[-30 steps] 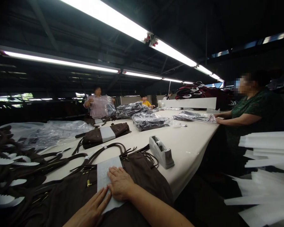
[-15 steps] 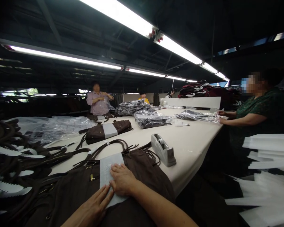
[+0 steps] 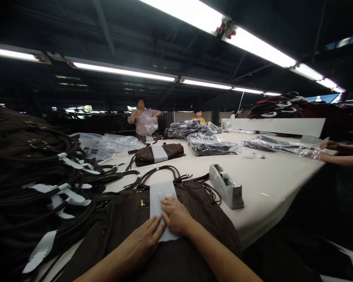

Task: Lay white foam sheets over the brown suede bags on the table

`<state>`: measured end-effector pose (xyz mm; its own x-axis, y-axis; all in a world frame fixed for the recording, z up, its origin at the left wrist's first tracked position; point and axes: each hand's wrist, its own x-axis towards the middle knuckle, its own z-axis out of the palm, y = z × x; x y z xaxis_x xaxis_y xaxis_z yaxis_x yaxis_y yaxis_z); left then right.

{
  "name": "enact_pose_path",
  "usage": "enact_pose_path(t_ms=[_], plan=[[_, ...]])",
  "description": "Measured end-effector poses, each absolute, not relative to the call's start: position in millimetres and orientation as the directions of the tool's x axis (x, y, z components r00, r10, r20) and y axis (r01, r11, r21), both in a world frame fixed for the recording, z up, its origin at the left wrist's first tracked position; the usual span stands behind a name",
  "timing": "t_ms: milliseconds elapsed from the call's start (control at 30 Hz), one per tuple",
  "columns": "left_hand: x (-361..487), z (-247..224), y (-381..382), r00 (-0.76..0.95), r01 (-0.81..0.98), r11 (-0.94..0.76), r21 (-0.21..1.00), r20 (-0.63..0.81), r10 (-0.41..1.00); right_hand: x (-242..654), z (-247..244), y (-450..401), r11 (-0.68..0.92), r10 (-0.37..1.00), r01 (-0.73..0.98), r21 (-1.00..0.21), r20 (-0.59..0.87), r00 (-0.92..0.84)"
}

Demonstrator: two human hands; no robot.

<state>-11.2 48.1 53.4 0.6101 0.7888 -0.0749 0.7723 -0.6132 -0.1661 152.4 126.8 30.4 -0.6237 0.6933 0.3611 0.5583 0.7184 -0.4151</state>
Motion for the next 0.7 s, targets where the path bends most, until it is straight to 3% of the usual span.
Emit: enact_pose_path(t_ms=[200, 433, 533, 633, 700], plan=[[-17.2, 39.2, 54.1, 0.638, 0.755, -0.630, -0.182, -0.021, 0.770, 154.4, 31.2, 127.1, 0.681, 0.732, 0.604, -0.414, 0.418, -0.539], [-46.0, 47.1, 55.6, 0.682, 0.732, -0.682, -0.009, -0.018, 0.732, 154.9, 31.8, 128.6, 0.650, 0.760, 0.601, -0.465, 0.398, -0.513], [-62.3, 32.8, 62.8, 0.714, 0.700, -0.714, -0.011, 0.019, 0.700, 155.8, 29.6, 131.1, 0.651, 0.759, 0.564, -0.508, 0.438, -0.481], [-68.3, 21.9, 63.9, 0.697, 0.717, -0.697, -0.033, 0.066, 0.714, 156.2, 28.7, 131.5, 0.655, 0.755, 0.579, -0.486, 0.441, -0.484], [-67.1, 29.7, 59.3, 0.683, 0.729, -0.685, 0.014, 0.057, 0.728, 156.1, 28.9, 130.7, 0.660, 0.751, 0.590, -0.464, 0.423, -0.507]])
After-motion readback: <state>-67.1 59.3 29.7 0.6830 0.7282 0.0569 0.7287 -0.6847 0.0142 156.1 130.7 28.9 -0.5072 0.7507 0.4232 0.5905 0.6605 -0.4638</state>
